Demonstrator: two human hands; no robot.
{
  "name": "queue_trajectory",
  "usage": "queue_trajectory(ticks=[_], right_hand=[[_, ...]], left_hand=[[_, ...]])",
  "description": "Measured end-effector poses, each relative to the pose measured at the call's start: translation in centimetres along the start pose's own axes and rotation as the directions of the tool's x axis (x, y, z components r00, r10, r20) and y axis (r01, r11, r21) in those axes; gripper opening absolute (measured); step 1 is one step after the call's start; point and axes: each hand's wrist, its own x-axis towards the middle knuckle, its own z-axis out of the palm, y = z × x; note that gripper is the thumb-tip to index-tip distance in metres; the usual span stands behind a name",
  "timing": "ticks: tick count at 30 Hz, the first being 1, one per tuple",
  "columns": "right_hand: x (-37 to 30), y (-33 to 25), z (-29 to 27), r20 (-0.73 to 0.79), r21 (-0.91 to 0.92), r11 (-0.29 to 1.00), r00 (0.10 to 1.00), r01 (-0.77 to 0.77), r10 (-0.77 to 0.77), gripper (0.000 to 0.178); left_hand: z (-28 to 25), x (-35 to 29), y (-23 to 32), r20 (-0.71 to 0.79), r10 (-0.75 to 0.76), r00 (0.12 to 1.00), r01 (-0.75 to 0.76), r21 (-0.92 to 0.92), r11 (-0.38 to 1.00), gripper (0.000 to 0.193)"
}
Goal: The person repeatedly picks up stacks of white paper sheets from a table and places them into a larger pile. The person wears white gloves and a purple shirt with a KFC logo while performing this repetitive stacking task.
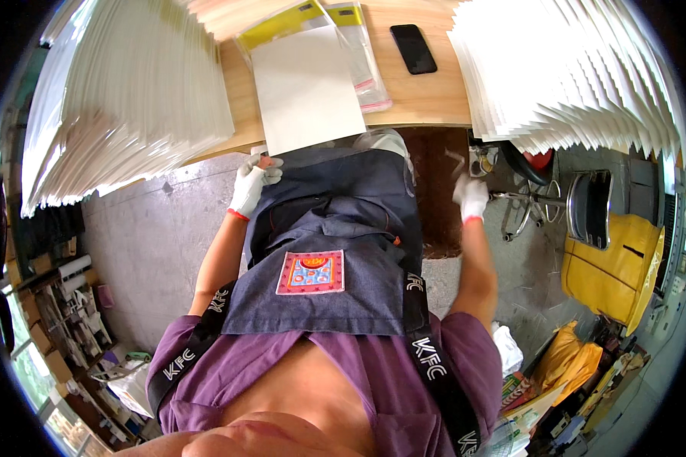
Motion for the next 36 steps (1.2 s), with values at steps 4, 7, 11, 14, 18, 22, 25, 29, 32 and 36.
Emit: queue_trajectory(ticks=[4,7,11,14,18,22,25,29,32,36], right_hand=[[-4.1,1.9,4.9,0.572,-0.075,0.855,0.724,0.513,-0.384,0.03],[-5.1,-0.7,0.7,0.34,-0.011,0.792,0.747,0.61,-0.571,0.026],[-4.4,-9.2,-10.0,-0.413,0.588,0.639,0.863,0.496,-0.289,0.032],[-4.7,-14.2,-15.7,-0.767,0.162,0.561,0.461,0.812,-0.446,0.04],[-1.4,-16.9,-14.9,-0.693,0.328,0.467,0.546,0.821,-0.472,0.026],[-4.2,-18.8,-17.1,-0.49,0.789,0.288,0.839,0.543,-0.238,0.023],[-1.5,-21.2,-12.0,-0.355,0.929,0.088,0.933,0.359,-0.059,0.02],[-1.8,-20.3,-12.1,-0.044,0.921,-0.387,0.975,-0.045,-0.216,0.024],[-3.0,-19.0,-13.9,0.09,0.917,-0.318,0.901,-0.241,-0.423,0.028],[-4.9,-19.4,-15.3,-0.108,0.818,-0.518,0.818,-0.249,-0.564,0.025]], left_hand=[[-1.1,0.1,-0.3,-0.102,0.061,0.993,-0.034,0.244,0.969,0.02],[-1.6,-0.3,-1.0,-0.127,0.505,0.854,-0.188,0.829,0.526,0.017],[0.4,1.3,-0.4,0.384,0.807,0.449,-0.432,0.884,-0.181,0.026],[1.3,2.2,0.4,0.441,0.774,0.455,-0.575,0.809,-0.123,0.022],[1.1,1.9,0.5,0.31,0.788,0.532,-0.514,0.858,0.01,0.012],[0.4,1.8,-2.6,-0.257,0.568,0.782,-0.331,0.601,0.727,0.011],[1.0,2.8,-3.7,-0.444,0.286,0.849,-0.301,0.038,0.953,0.012],[0.6,2.2,-3.1,-0.378,-0.004,0.926,-0.19,-0.476,0.859,0.009],[-0.1,2.1,-1.1,-0.252,0.019,0.968,-0.134,-0.446,0.885,0.011],[4.9,-3.1,10.2,-0.205,0.368,0.907,-0.37,0.031,0.929,0.023]])
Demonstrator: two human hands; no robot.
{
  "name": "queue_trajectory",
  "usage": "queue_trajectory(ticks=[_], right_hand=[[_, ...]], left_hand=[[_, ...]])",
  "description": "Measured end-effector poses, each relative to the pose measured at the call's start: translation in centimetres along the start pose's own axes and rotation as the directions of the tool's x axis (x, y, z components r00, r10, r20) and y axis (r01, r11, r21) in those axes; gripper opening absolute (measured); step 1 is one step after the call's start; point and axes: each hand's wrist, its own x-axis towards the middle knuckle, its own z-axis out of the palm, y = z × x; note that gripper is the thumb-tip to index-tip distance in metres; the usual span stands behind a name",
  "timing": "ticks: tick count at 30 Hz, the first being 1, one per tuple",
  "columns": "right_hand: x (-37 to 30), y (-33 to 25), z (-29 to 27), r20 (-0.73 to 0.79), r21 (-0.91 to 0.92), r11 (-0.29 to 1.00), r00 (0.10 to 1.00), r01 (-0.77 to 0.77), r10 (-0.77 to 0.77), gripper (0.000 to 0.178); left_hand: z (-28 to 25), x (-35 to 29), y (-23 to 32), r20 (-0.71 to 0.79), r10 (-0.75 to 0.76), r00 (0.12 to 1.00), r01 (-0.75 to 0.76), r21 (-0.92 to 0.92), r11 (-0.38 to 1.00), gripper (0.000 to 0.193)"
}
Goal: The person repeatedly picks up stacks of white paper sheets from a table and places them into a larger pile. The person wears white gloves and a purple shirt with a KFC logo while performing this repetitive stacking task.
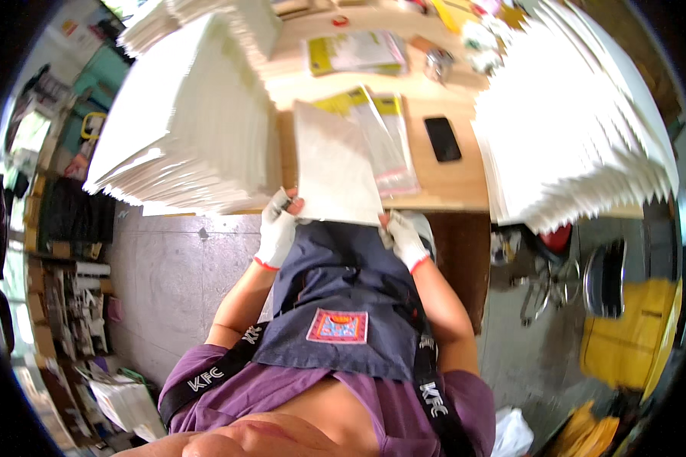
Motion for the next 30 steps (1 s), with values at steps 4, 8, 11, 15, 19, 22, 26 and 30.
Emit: queue_trajectory(ticks=[4,8,11,15,19,22,26,30], right_hand=[[-1.1,-3.9,4.8,0.148,0.2,0.98,0.989,-0.016,-0.014,0.018],[-3.5,-11.9,14.9,0.136,0.121,0.94,0.933,0.318,-0.333,0.023],[-2.5,-18.5,21.2,0.384,-0.005,0.889,0.822,0.457,-0.42,0.027],[-2.8,-24.0,30.1,0.623,-0.179,0.861,0.732,0.476,-0.275,0.03],[-2.5,-24.0,32.1,0.606,-0.397,0.763,0.77,0.51,-0.199,0.032],[-1.6,-23.8,30.0,0.633,-0.326,0.796,0.743,0.511,-0.217,0.036],[-4.3,-24.6,23.6,0.664,-0.245,0.76,0.676,0.601,-0.32,0.037],[-9.5,-26.6,14.1,0.59,-0.496,0.139,0.45,0.857,-0.671,0.025]], left_hand=[[-1.8,-4.7,11.7,0.138,0.218,0.966,-0.257,0.452,0.854,0.025],[-5.9,-7.2,19.2,0.086,0.568,0.819,-0.51,0.563,0.651,0.024],[-10.6,-7.0,24.5,-0.117,0.757,0.643,-0.563,0.597,0.571,0.027],[-15.8,-3.1,30.0,-0.202,0.768,0.608,-0.508,0.644,0.572,0.034],[-22.1,-0.1,27.4,-0.1,0.6,0.794,-0.244,0.851,0.465,0.037],[-20.8,0.8,25.5,-0.258,0.577,0.775,-0.388,0.527,0.756,0.04],[-22.2,1.2,19.4,-0.422,0.569,0.705,-0.558,0.165,0.813,0.044],[-26.6,2.9,5.6,-0.485,0.416,0.769,-0.535,-0.131,0.835,0.049]])
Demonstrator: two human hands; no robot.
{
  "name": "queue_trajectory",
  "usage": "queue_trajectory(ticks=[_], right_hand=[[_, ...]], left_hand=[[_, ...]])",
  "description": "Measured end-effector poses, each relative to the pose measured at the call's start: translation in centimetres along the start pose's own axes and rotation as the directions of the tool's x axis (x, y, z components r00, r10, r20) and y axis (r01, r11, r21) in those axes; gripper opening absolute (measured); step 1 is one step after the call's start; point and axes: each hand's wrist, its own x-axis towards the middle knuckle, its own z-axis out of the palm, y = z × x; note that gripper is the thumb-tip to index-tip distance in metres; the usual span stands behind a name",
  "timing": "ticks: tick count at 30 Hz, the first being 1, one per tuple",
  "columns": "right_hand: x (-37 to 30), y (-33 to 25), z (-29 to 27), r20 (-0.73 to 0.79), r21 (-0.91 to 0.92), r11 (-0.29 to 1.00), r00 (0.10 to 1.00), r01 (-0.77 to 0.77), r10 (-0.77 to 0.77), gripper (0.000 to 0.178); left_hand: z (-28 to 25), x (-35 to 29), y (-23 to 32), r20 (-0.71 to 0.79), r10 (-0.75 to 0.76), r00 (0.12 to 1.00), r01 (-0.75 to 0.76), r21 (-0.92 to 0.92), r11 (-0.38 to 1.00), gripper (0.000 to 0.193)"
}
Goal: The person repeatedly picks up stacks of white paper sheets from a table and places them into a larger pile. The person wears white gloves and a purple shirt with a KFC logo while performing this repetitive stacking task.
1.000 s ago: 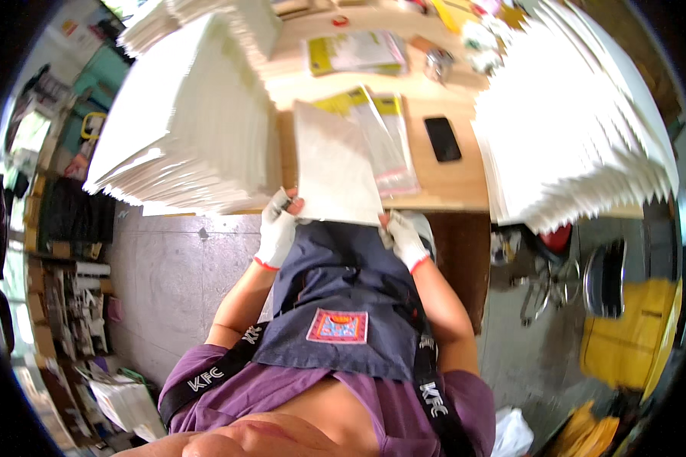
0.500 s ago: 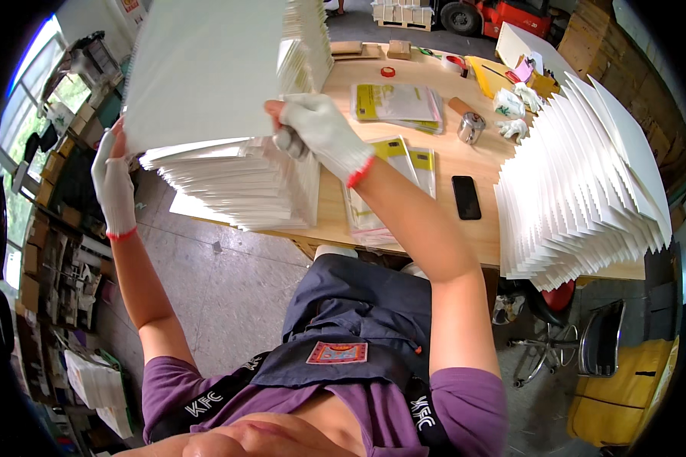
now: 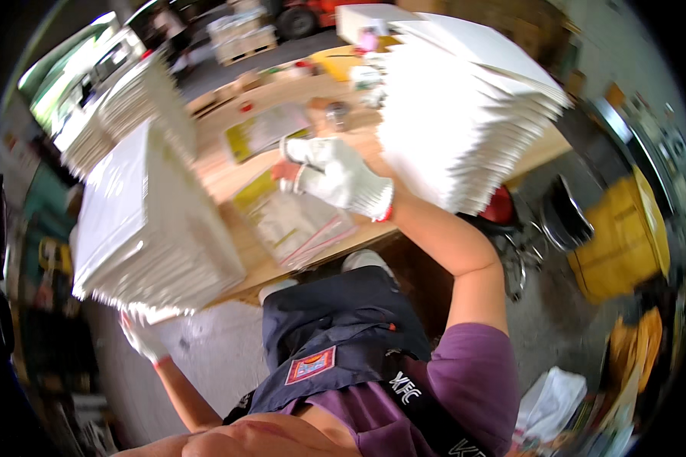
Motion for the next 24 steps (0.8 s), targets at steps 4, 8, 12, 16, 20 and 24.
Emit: queue_trajectory(ticks=[4,8,12,16,20,24], right_hand=[[-3.5,-4.3,-9.7,-0.322,-0.743,0.669,0.877,-0.001,-0.357,0.014],[-5.9,-6.7,-20.0,-0.423,-0.906,0.119,0.859,-0.406,-0.287,0.018],[-5.8,-6.6,-25.0,-0.332,-0.936,-0.118,0.943,-0.332,-0.026,0.023],[-5.0,-5.9,-27.0,-0.214,-0.964,-0.176,0.974,-0.199,0.068,0.024],[-5.7,-6.5,-27.9,-0.212,-0.974,-0.081,0.977,-0.211,-0.004,0.027],[-9.9,-7.3,-28.5,-0.156,-0.986,0.002,0.929,-0.165,-0.336,0.022]], left_hand=[[-7.8,-7.0,-12.2,-0.215,-0.346,0.913,0.368,0.073,0.927,0.038],[-7.1,-13.7,-20.5,0.049,-0.619,0.784,0.607,0.148,0.781,0.037],[4.8,-18.1,-16.4,0.144,-0.572,0.807,0.471,0.428,0.772,0.03],[8.6,-18.7,-15.4,0.338,-0.465,0.818,0.293,0.451,0.843,0.027],[8.1,-17.6,-16.4,0.471,-0.458,0.754,0.235,0.457,0.858,0.027],[8.9,-18.2,-14.6,0.444,-0.488,0.752,0.245,0.499,0.831,0.027]])
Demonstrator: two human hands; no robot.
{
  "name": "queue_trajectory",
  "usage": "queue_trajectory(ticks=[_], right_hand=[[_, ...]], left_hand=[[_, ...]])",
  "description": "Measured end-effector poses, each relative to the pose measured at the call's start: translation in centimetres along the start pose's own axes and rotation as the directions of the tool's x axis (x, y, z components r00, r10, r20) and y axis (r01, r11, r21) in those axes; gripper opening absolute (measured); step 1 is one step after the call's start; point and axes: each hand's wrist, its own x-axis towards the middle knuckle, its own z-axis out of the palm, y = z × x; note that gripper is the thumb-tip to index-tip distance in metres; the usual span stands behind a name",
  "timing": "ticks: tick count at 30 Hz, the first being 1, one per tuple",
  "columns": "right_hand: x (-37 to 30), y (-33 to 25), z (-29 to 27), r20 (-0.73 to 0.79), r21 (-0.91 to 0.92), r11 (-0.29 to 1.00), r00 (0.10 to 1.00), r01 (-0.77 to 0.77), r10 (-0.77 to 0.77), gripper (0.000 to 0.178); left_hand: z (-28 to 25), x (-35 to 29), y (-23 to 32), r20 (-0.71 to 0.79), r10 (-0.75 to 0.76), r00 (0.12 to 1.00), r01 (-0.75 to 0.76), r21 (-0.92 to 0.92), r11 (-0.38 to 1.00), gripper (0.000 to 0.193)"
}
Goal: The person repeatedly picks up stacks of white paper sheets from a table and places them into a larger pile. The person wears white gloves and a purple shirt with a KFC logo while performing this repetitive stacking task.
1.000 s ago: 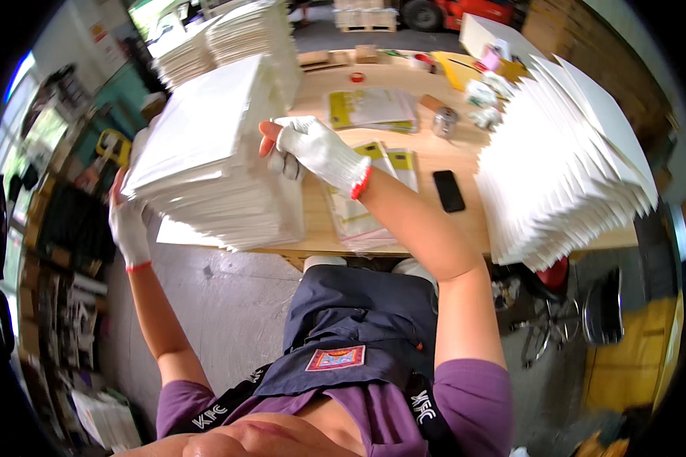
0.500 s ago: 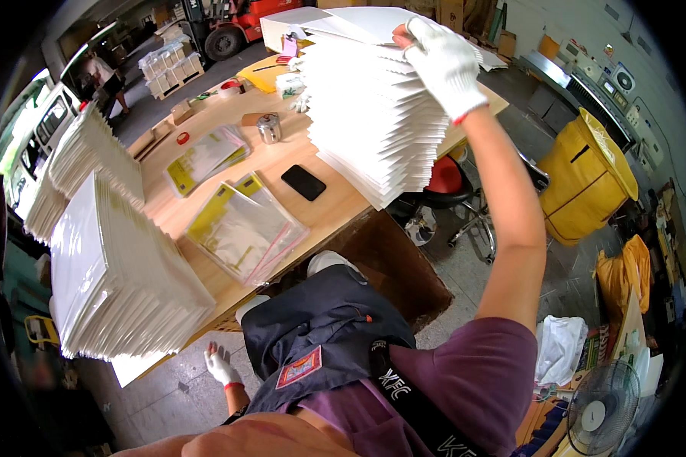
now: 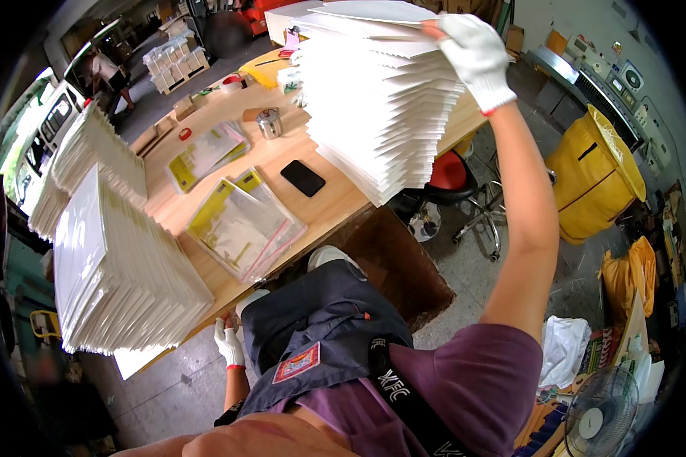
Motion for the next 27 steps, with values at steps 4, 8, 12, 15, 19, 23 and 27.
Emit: queue_trajectory(ticks=[4,8,12,15,19,23,27], right_hand=[[-3.4,-1.8,-1.8,-0.106,-0.007,0.998,0.993,-0.058,0.057,0.021],[-8.6,0.5,-2.0,0.016,0.791,0.369,0.62,-0.487,0.784,0.036],[-7.5,4.4,-1.2,0.831,0.533,-0.549,0.277,-0.643,0.482,0.039],[-6.2,5.6,-0.6,0.753,0.634,-0.427,0.388,-0.645,0.532,0.022],[-5.5,6.2,-0.6,0.605,0.735,-0.242,0.451,-0.633,0.657,0.013],[-4.7,-5.3,-2.4,0.579,0.747,-0.277,0.385,-0.605,0.719,0.018],[-8.6,-12.8,-1.7,0.727,0.613,-0.269,0.398,-0.743,0.56,0.036]], left_hand=[[-1.3,0.0,-2.6,0.008,0.012,1.0,-0.012,0.079,0.997,0.025],[1.9,1.6,-0.4,0.095,0.149,0.984,-0.171,0.304,0.937,0.025],[5.6,4.1,5.2,0.181,0.274,0.944,-0.329,0.488,0.809,0.026],[8.8,6.7,7.6,0.286,0.371,0.884,-0.466,0.62,0.631,0.024],[10.5,10.2,6.2,0.393,0.13,0.91,-0.413,0.842,0.347,0.025],[10.8,10.9,5.5,0.32,0.066,0.945,-0.326,0.92,0.217,0.028],[10.1,12.9,4.2,0.317,0.091,0.944,-0.329,0.889,0.319,0.028]])
